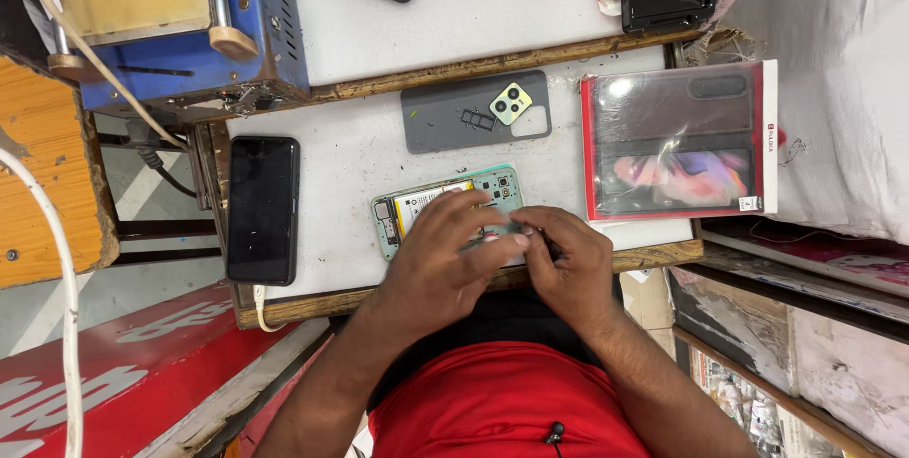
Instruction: The person disassembles a smartphone, removes the battery, and handles a replacement screen assembly. They then reassemble the phone and use a screwdriver to secure internal components.
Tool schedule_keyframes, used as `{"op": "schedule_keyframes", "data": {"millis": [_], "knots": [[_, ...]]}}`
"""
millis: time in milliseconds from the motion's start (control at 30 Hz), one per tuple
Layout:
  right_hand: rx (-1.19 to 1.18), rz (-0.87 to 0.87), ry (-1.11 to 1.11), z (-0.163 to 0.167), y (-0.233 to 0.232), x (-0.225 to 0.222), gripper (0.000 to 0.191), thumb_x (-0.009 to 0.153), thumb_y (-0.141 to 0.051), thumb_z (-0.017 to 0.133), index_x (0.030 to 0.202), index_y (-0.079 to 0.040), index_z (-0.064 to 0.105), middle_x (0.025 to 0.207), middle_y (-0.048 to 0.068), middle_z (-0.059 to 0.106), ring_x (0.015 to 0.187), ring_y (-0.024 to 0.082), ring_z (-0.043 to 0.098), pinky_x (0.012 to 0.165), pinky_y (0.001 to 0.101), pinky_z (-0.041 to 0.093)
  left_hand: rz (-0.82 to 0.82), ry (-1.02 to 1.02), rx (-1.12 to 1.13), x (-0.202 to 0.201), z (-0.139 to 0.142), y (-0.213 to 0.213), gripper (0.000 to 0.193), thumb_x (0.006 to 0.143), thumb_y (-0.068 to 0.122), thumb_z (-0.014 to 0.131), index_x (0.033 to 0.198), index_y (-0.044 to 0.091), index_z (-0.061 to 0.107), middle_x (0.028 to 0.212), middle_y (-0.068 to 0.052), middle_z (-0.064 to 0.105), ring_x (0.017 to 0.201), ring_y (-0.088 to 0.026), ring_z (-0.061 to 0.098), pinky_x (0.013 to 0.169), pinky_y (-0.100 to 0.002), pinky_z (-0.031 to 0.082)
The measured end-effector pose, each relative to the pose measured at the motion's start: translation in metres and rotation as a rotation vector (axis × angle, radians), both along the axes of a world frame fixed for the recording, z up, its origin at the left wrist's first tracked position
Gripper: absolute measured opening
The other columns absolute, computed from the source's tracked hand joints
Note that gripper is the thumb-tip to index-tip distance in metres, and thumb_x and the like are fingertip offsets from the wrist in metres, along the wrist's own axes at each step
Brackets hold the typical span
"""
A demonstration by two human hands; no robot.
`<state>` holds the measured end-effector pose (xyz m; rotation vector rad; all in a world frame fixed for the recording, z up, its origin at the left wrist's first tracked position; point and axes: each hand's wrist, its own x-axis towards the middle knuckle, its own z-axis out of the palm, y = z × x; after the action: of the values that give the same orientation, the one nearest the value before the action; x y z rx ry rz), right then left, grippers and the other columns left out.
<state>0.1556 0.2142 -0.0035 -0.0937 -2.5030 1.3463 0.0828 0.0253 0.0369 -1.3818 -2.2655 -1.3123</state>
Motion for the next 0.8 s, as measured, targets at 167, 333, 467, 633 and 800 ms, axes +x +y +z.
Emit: {"op": "schedule_keyframes", "data": {"millis": [167,333,467,633,800], "knots": [[-0.003,-0.02,0.0,0.001,-0.002,0.0,0.022,0.091,0.002,0.064,0.109,-0.005,0.074,0.1,0.01,0.077,0.071,0.012,0.07,0.061,0.0252,0.055,0.055,-0.136,0.051,0.005,-0.012,-0.003,0.047,0.096,0.0,0.076,0.134,0.015,0.052,0.111,-0.01,0.068,0.093,-0.025,0.073,0.072,-0.036,0.062],[-0.007,-0.028,-0.033,0.002,-0.003,0.0,0.021,0.092,0.001,0.064,0.108,-0.006,0.075,0.097,0.009,0.077,0.066,0.011,0.068,0.059,0.0249,0.053,0.089,-0.114,0.097,0.008,-0.021,-0.006,0.046,0.097,0.003,0.077,0.133,0.014,0.051,0.112,-0.01,0.068,0.094,-0.025,0.073,0.074,-0.036,0.063],[-0.034,-0.027,-0.025,0.002,-0.003,-0.001,0.021,0.092,0.001,0.064,0.109,-0.005,0.075,0.098,0.009,0.077,0.066,0.011,0.068,0.059,0.0249,0.053,0.085,-0.123,0.092,0.008,-0.022,-0.006,0.049,0.097,0.001,0.077,0.136,0.013,0.05,0.116,-0.01,0.068,0.097,-0.025,0.074,0.077,-0.035,0.064],[0.016,0.001,0.033,0.002,-0.001,-0.001,0.019,0.094,0.0,0.065,0.11,-0.005,0.073,0.101,0.01,0.076,0.08,0.015,0.072,0.067,0.0263,0.057,-0.063,-0.126,0.014,0.007,-0.018,-0.007,0.057,0.09,-0.006,0.071,0.138,0.017,0.049,0.125,-0.011,0.064,0.113,-0.028,0.07,0.095,-0.043,0.062],[0.01,-0.022,-0.038,0.002,-0.002,0.0,0.02,0.091,0.0,0.065,0.108,-0.005,0.075,0.099,0.011,0.078,0.072,0.017,0.073,0.063,0.0283,0.057,-0.008,-0.16,-0.013,0.006,-0.014,-0.003,0.054,0.093,-0.006,0.074,0.136,0.023,0.059,0.114,-0.008,0.064,0.105,-0.025,0.07,0.09,-0.04,0.061]]}}
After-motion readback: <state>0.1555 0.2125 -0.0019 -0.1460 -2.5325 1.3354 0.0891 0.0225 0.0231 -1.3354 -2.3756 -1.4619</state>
